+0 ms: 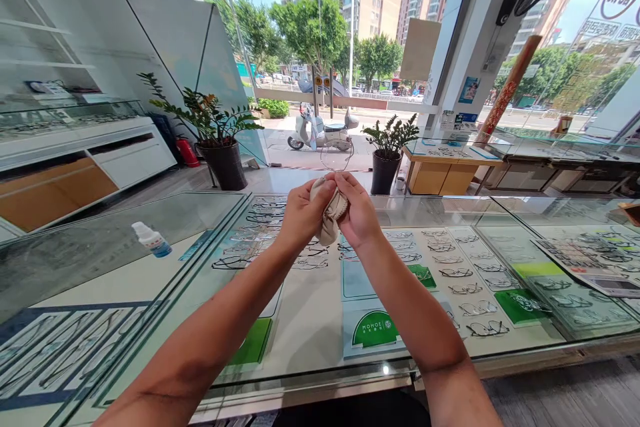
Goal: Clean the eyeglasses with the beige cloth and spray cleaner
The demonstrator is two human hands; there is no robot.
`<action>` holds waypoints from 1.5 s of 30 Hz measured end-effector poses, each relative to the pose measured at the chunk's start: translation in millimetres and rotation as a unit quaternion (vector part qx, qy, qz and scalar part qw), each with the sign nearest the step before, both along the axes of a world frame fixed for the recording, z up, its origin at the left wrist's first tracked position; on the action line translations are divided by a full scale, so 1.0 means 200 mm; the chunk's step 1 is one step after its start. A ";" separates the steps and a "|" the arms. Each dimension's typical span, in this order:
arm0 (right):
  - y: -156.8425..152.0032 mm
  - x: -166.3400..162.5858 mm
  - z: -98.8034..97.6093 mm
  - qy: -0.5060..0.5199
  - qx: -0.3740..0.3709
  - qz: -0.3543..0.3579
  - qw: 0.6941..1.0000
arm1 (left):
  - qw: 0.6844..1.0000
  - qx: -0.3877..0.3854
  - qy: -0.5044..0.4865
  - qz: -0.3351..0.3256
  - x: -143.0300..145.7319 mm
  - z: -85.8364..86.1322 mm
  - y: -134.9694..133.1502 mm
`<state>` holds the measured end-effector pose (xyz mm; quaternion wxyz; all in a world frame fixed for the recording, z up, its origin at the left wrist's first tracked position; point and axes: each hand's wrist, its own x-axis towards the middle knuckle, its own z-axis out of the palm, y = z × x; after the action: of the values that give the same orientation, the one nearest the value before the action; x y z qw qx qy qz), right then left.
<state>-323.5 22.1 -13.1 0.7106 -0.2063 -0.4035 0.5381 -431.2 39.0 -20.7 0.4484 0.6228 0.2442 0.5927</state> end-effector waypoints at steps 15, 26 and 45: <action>0.01 0.03 0.00 -0.012 -0.008 -0.018 1.000 | 0.998 -0.021 0.011 -0.064 -0.04 0.03 0.01; 0.03 0.21 0.06 -0.094 0.003 -0.036 0.995 | 0.988 -0.103 -0.020 -0.115 -0.14 0.03 0.17; 0.04 0.20 0.03 -0.198 -0.045 0.121 0.972 | 0.978 -0.063 0.017 -0.198 -0.25 0.10 0.15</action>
<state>-282.8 30.2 -7.1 0.5363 -0.2902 -0.5338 0.5859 -480.3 69.6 0.2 0.5912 0.6394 0.1607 0.4646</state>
